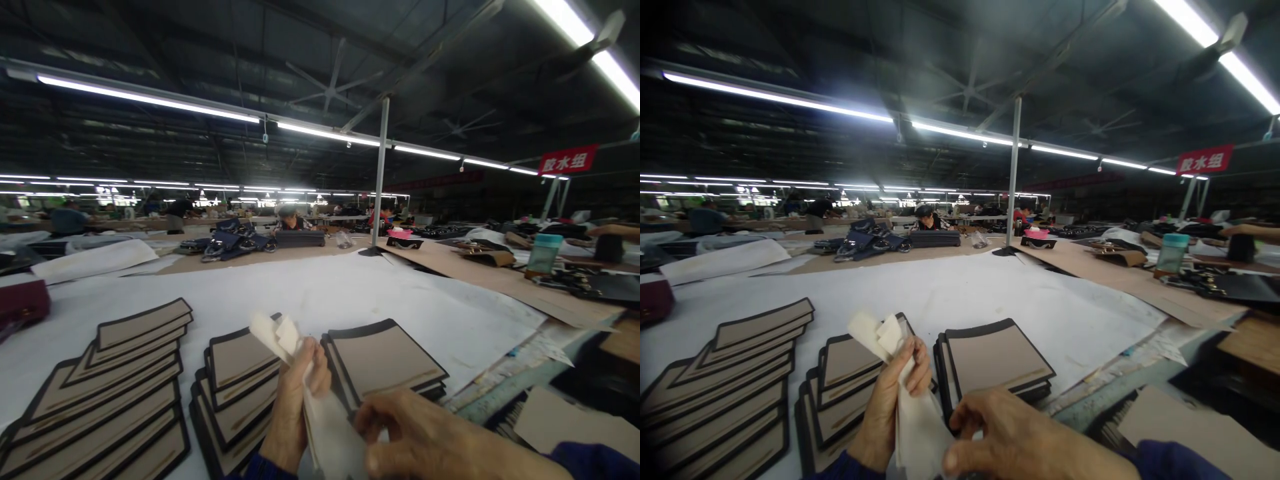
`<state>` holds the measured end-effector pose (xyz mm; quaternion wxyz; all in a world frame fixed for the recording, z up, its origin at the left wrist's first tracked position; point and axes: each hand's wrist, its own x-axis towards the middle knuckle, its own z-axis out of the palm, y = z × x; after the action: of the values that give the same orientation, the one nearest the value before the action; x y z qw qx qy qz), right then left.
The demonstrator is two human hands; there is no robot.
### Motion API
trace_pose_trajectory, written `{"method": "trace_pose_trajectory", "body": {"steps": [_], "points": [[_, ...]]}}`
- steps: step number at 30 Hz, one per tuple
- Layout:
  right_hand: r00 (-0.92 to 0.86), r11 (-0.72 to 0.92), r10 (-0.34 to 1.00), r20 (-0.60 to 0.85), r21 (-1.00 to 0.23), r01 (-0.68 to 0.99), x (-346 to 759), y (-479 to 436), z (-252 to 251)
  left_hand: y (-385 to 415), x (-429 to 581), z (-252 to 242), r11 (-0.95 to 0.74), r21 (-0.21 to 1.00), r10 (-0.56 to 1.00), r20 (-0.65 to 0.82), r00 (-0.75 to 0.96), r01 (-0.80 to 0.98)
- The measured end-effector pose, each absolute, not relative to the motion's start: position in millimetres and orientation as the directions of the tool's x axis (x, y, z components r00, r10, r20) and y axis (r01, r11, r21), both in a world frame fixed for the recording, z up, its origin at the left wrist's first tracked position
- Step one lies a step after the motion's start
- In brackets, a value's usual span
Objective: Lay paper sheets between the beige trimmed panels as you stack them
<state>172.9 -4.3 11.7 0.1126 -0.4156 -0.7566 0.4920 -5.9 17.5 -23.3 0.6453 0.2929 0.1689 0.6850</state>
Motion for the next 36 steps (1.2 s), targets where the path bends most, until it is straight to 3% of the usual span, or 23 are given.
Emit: {"method": "trace_pose_trajectory", "body": {"steps": [3, 8, 12, 17, 22, 28, 33, 36], "points": [[-0.549, 0.093, 0.796, -0.256, -0.845, 0.527, 169, 1, 5, 14, -3, -22, -0.12, 0.589, 0.992, 0.1, -0.076, -0.799], [-0.483, 0.136, 0.87, -0.1, -0.892, 0.431, 182, 25, 20, 12, 5, -20, -0.068, 0.611, 0.991, -0.047, -0.122, -0.789], [-0.468, 0.144, 0.882, -0.049, -0.919, 0.367, 191, 34, 34, 10, 8, -23, -0.036, 0.734, 0.997, -0.025, -0.079, -0.678], [-0.438, 0.204, 0.898, 0.027, -0.91, 0.362, 200, 38, 39, 20, 5, -38, 0.022, 0.912, 0.998, -0.042, -0.04, -0.409], [-0.42, 0.251, 0.904, 0.078, -0.892, 0.375, 215, 46, 41, 28, 2, -46, 0.057, 0.929, 0.998, -0.045, 0.042, -0.366], [-0.415, 0.235, 0.909, 0.044, -0.876, 0.422, 237, 55, 35, 24, -1, -43, 0.097, 0.908, 0.993, -0.063, 0.097, -0.408], [-0.388, 0.228, 0.92, 0.046, -0.87, 0.437, 247, 57, 31, 25, -2, -45, 0.095, 0.898, 0.995, -0.078, 0.058, -0.429], [-0.382, 0.201, 0.924, 0.027, -0.884, 0.423, 251, 57, 31, 27, 1, -47, 0.072, 0.941, 0.996, -0.084, -0.022, -0.331]]}}
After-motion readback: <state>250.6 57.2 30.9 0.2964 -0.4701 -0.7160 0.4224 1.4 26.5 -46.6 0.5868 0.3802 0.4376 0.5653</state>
